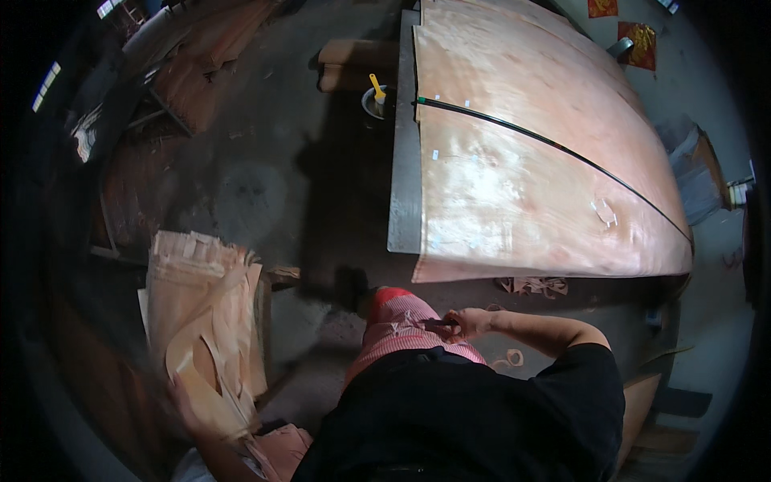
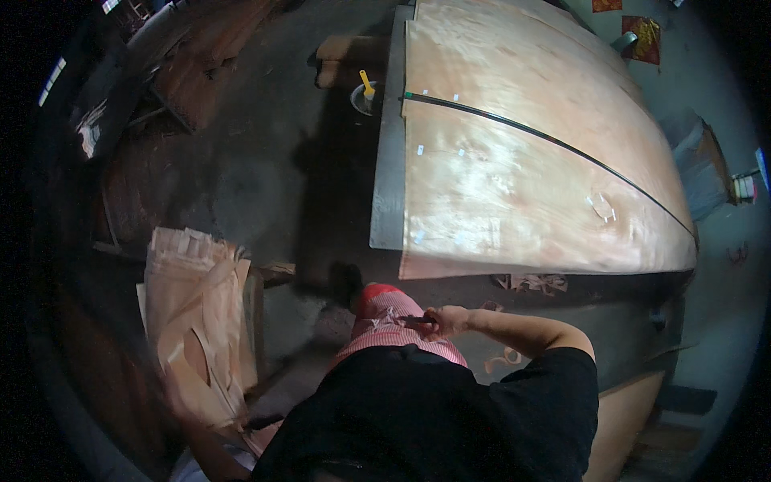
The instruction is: The person uses a utility knife to cut thin wood veneer sheets on a large curved workbench. They repeatedly place a veneer sheet on the surface, cut it into smaller pieces, and then stack the cut pieces aside. The person also lifts and repositions larger veneer sheets on the workbench during the process.
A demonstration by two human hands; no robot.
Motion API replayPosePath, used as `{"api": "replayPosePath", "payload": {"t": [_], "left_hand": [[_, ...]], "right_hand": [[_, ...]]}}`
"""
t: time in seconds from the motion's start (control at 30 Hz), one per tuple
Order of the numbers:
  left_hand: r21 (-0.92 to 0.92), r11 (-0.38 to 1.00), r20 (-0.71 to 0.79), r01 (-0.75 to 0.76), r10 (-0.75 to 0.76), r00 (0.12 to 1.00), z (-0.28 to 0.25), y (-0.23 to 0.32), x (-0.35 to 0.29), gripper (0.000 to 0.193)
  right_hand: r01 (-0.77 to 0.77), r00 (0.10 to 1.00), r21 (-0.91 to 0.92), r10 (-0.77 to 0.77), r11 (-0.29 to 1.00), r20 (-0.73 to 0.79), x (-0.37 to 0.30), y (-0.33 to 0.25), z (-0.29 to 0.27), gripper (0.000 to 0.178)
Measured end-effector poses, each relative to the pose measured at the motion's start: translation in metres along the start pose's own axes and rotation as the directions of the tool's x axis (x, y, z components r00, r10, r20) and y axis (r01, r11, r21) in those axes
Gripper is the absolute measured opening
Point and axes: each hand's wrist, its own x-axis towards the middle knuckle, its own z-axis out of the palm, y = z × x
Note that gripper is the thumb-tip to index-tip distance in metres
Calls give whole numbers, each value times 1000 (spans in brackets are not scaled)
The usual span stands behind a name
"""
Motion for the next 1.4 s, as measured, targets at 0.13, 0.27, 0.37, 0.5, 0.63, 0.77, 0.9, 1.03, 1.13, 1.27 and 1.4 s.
{"api": "replayPosePath", "payload": {"t": [0.13, 0.27, 0.37, 0.5, 0.63, 0.77, 0.9, 1.03, 1.13, 1.27, 1.4], "left_hand": [[48, 999, 49, 24, -27, 998, 29, 27, 41, 31], [74, 997, 183, -7, -7, 983, 78, 89, 96, 31], [72, 995, 329, -75, 47, 943, 122, 151, 137, 31], [41, 983, 528, -182, 133, 839, 180, 238, 175, 31], [-29, 952, 701, -306, 237, 672, 246, 318, 201, 32], [-267, 763, 784, -589, 528, 328, 333, 410, 226, 32], [-537, 540, 661, -648, 747, 75, 409, 516, 238, 32], [-538, 756, 725, -373, 641, 252, 450, 682, 254, 32], [-613, 409, 437, -676, 888, 142, 500, 784, 287, 37], [-354, 152, 645, -923, 754, -124, 535, 858, 298, 52], [-553, 193, 773, -811, 484, -411, 543, 898, 289, 60]], "right_hand": [[-6, 950, 148, 51, 989, -308, 74, -16, -65, 36], [52, 838, -11, -50, 999, -543, 158, 3, -167, 23], [54, 667, -187, -175, 981, -724, 180, -9, -241, 15], [-88, 536, 22, 66, 996, -842, 195, -6, -340, 16], [-231, 366, 200, 275, 952, -889, 206, 39, -421, 25], [393, 164, 569, 554, 722, -816, 237, 126, -486, 26], [269, 172, 627, 604, 731, -778, 267, 124, -513, 22], [445, 694, 813, 430, 375, -578, 283, 15, -573, 33], [124, 805, 604, 276, 787, -525, 301, -13, -649, 41], [-405, 485, 312, 491, 860, -724, 339, 43, -783, 30], [-607, 179, 210, 389, 766, -904, 382, 151, -882, 23]]}}
